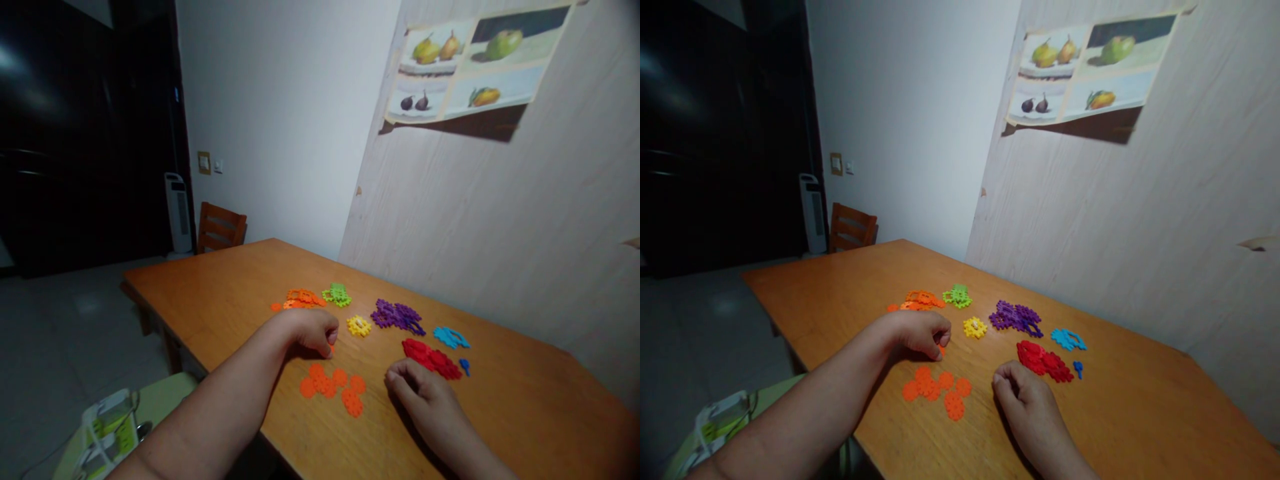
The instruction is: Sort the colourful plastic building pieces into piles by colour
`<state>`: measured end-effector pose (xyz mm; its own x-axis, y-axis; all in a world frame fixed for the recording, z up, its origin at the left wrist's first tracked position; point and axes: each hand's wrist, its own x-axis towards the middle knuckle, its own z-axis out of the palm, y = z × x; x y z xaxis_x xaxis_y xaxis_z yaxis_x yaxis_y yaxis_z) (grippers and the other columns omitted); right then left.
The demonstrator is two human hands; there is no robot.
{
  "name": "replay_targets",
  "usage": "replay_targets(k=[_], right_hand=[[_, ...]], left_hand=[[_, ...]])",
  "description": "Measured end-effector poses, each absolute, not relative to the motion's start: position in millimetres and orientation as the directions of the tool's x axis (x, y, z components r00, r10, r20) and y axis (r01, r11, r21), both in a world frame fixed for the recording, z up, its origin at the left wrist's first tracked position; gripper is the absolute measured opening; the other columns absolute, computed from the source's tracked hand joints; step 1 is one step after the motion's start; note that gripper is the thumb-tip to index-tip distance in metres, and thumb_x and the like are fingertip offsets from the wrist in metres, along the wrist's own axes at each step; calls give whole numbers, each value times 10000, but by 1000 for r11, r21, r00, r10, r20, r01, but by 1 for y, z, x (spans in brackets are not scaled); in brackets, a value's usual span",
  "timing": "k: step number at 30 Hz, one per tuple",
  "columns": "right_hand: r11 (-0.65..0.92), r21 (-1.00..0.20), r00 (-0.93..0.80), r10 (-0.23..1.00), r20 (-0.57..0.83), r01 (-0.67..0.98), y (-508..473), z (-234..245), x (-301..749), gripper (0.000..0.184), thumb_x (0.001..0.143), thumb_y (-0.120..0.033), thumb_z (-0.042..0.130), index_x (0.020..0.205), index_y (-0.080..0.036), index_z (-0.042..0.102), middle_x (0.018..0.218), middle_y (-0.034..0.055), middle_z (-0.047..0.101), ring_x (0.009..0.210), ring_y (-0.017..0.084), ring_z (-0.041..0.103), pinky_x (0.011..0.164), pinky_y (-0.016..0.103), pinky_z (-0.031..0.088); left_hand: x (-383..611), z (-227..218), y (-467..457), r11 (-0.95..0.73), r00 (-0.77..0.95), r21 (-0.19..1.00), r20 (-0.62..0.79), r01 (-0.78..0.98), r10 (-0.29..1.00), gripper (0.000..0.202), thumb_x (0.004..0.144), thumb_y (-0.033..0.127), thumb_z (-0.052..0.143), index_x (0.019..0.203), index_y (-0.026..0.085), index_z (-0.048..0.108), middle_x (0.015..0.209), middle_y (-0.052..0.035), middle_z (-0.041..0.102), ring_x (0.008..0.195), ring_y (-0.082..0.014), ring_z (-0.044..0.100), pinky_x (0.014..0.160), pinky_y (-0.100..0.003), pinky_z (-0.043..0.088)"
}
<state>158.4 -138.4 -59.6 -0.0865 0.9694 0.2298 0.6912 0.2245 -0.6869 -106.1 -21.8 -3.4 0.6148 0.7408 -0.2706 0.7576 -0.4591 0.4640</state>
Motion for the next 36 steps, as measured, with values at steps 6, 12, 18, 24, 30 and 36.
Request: replay_targets(k=[6,12,18,24,30,36], right_hand=[[233,-693,-81,966,245,682,-139,-59,156,302,913,-457,501,778,-218,628,712,14,639,697,193,590,651,299,432],[238,-667,-101,966,238,706,-137,-60,157,327,941,-465,467,777,-222,612,728,9,638,723,191,603,683,298,439],[229,-673,-92,968,233,703,-138,-59,157,325,926,-479,486,788,-220,625,734,19,650,730,200,611,677,300,448],[229,-672,-86,967,239,704,-139,-57,156,326,925,-474,486,760,-223,613,717,17,632,722,199,599,674,301,444],[232,-681,-83,966,244,694,-138,-59,157,293,915,-446,513,772,-218,630,720,13,642,711,192,597,659,292,441],[229,-675,-94,968,231,702,-137,-61,158,304,922,-452,494,766,-222,617,723,9,637,717,192,594,665,288,438]], left_hand=[[-110,-8,-18,-396,593,552,-235,734,770,233,654,250,772,787,211,584,704,44,576,652,-136,512,558,-227,331],[-121,-18,6,-198,257,600,-13,775,966,145,743,204,637,844,201,533,723,27,547,657,-125,485,549,-228,297],[-109,-9,-2,-330,343,653,113,681,933,110,769,184,613,852,185,541,772,22,547,699,-115,489,565,-223,319],[-84,-14,-38,-389,769,766,-205,511,606,347,702,379,794,954,220,615,774,32,556,647,-117,506,542,-235,350],[-70,-14,-53,-633,859,604,-189,484,476,506,597,460,882,980,258,620,844,22,586,750,-163,530,612,-265,386],[-68,-16,-51,-683,847,524,-161,508,507,434,658,471,847,938,251,601,822,23,587,745,-164,529,598,-259,362]])
